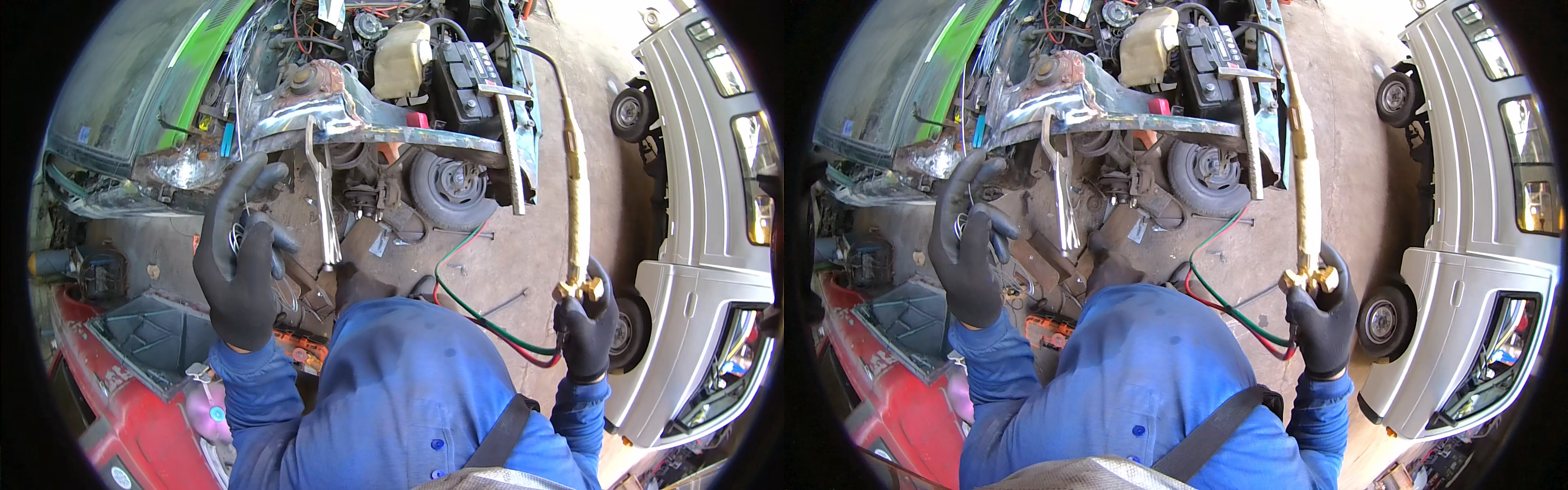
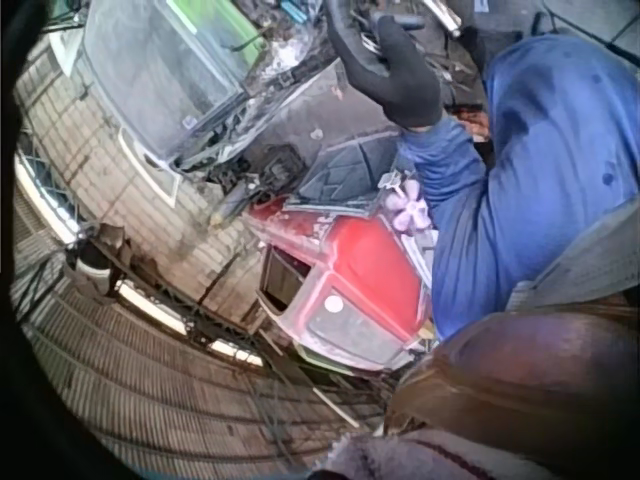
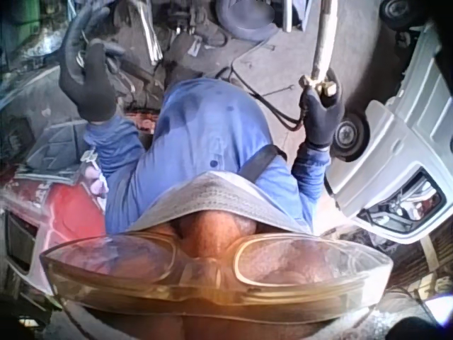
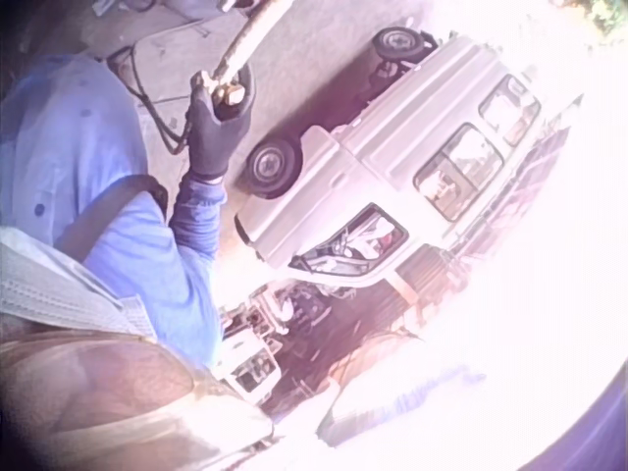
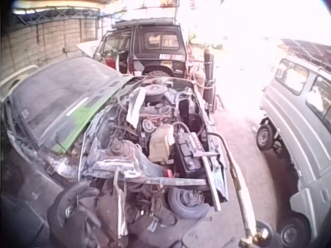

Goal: The person welds a damaged section of a car's front frame using a MIG welding torch and filler wire. They repeatedly clamp the area with locking pliers, weld along the seam, and reposition the clamps to continue the repair.

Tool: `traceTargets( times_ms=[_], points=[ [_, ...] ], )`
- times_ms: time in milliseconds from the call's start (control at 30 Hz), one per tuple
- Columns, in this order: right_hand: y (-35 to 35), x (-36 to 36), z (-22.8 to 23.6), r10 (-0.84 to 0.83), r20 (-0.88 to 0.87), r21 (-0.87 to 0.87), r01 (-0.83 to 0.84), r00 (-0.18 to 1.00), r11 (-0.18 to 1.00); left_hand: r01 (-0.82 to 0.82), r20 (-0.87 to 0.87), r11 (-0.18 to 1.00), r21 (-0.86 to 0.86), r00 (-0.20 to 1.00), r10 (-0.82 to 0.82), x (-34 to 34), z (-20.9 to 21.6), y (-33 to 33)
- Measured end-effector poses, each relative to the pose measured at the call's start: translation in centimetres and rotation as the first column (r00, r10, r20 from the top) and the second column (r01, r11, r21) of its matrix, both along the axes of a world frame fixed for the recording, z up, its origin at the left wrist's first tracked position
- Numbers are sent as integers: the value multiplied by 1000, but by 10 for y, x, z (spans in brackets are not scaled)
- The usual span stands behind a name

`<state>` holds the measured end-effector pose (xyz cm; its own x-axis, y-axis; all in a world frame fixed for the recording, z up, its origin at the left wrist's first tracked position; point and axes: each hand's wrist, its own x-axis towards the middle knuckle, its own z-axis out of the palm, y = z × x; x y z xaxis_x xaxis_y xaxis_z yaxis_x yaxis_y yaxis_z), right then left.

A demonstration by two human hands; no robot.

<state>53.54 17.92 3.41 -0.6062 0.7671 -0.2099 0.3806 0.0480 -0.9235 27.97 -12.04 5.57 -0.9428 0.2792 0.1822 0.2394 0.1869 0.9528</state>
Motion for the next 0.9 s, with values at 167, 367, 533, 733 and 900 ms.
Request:
traceTargets(
  times_ms=[167,367,533,733,900],
  points=[
    [-25,-89,-2,111,-84,41,-107,990,993,-25,41,999,22,999,24,-49,-19,-40],
    [5,-222,-56,310,81,404,-315,947,859,8,104,1000,-11,995,-7,-100,-34,-89],
    [23,-302,-97,317,281,707,-419,906,570,90,129,992,-94,989,-78,-126,-41,-114],
    [25,-333,-108,31,421,756,-369,907,541,103,145,981,-162,986,-79,-139,-50,-131],
    [77,-298,-103,-173,461,820,-343,870,458,67,207,972,-225,978,-19,-126,-56,-135]
  ],
)
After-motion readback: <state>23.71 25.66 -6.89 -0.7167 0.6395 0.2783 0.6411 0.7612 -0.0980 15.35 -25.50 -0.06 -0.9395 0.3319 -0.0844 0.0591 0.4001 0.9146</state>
